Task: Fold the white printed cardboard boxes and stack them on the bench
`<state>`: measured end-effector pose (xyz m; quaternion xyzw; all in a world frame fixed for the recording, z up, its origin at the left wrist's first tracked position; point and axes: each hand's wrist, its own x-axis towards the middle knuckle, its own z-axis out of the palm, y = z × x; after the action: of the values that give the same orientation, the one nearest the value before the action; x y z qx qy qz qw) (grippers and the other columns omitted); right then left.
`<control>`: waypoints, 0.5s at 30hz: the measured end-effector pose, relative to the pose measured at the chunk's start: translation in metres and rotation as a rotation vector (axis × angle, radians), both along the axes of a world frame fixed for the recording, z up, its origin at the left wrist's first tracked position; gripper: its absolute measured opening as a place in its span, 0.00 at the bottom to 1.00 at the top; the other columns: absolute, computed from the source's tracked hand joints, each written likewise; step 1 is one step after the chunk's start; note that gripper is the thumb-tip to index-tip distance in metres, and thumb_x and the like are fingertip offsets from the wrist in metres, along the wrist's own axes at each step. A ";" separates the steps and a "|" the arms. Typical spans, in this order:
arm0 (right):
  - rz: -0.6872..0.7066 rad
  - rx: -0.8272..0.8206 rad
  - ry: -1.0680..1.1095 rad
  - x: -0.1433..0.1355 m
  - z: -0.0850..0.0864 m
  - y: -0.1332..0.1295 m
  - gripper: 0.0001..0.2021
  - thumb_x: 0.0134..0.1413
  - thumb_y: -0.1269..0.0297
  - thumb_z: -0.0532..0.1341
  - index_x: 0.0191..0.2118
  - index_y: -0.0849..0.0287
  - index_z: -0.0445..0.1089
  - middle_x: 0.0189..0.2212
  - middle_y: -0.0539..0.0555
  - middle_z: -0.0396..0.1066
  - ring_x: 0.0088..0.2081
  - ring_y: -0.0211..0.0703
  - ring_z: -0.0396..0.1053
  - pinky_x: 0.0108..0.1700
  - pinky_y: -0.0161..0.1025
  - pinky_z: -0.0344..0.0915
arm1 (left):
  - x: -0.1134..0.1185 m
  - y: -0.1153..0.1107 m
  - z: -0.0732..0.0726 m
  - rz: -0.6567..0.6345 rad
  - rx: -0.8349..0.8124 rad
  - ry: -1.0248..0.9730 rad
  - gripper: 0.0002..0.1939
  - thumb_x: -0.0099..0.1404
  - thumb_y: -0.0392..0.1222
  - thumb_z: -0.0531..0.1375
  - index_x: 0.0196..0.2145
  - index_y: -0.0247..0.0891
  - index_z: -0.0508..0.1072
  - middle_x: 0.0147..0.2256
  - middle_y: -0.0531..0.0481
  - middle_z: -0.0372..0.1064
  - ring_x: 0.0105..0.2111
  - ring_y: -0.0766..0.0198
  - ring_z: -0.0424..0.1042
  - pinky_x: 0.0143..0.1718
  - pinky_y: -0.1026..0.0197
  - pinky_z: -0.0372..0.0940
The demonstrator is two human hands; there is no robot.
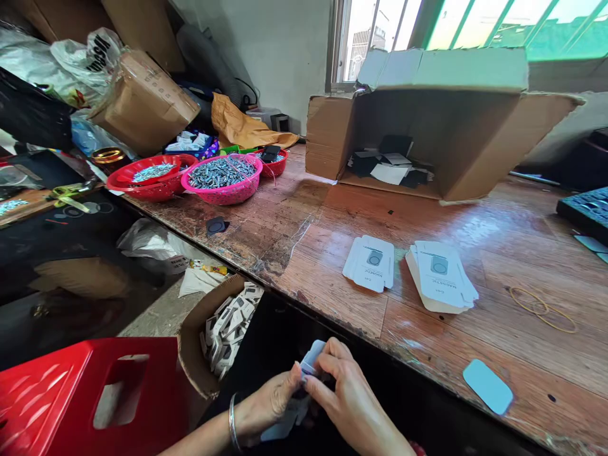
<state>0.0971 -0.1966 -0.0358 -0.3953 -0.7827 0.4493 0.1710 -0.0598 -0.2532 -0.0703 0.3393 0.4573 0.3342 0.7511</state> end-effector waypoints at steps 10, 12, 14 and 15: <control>-0.130 0.220 0.138 0.001 -0.010 -0.010 0.10 0.58 0.67 0.61 0.26 0.56 0.63 0.39 0.54 0.68 0.42 0.46 0.67 0.43 0.40 0.67 | -0.014 0.016 -0.014 0.040 0.237 -0.041 0.35 0.47 0.71 0.65 0.34 0.32 0.72 0.27 0.55 0.57 0.26 0.69 0.52 0.27 0.66 0.49; -0.283 0.291 0.206 0.000 -0.018 -0.013 0.02 0.55 0.65 0.63 0.34 0.55 0.69 0.43 0.56 0.67 0.42 0.47 0.68 0.44 0.43 0.68 | -0.017 0.013 -0.008 0.054 0.161 -0.128 0.36 0.47 0.69 0.67 0.38 0.32 0.74 0.29 0.53 0.61 0.28 0.68 0.55 0.30 0.66 0.52; -0.423 0.224 0.254 -0.002 -0.024 -0.015 0.12 0.54 0.63 0.65 0.44 0.54 0.69 0.43 0.57 0.68 0.38 0.46 0.69 0.42 0.43 0.70 | -0.019 0.009 -0.003 0.067 0.089 -0.170 0.35 0.47 0.66 0.68 0.41 0.33 0.76 0.31 0.51 0.65 0.29 0.67 0.59 0.32 0.65 0.55; -0.446 0.119 0.284 -0.002 -0.026 -0.016 0.16 0.54 0.61 0.65 0.49 0.55 0.68 0.42 0.56 0.69 0.36 0.46 0.69 0.40 0.43 0.70 | -0.020 0.008 -0.001 0.080 0.073 -0.164 0.34 0.46 0.64 0.69 0.41 0.33 0.77 0.31 0.50 0.66 0.29 0.66 0.59 0.33 0.65 0.56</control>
<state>0.0949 -0.2130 -0.0620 -0.4801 -0.6696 0.4046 0.3967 -0.0797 -0.2456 -0.0715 0.3192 0.3949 0.4070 0.7592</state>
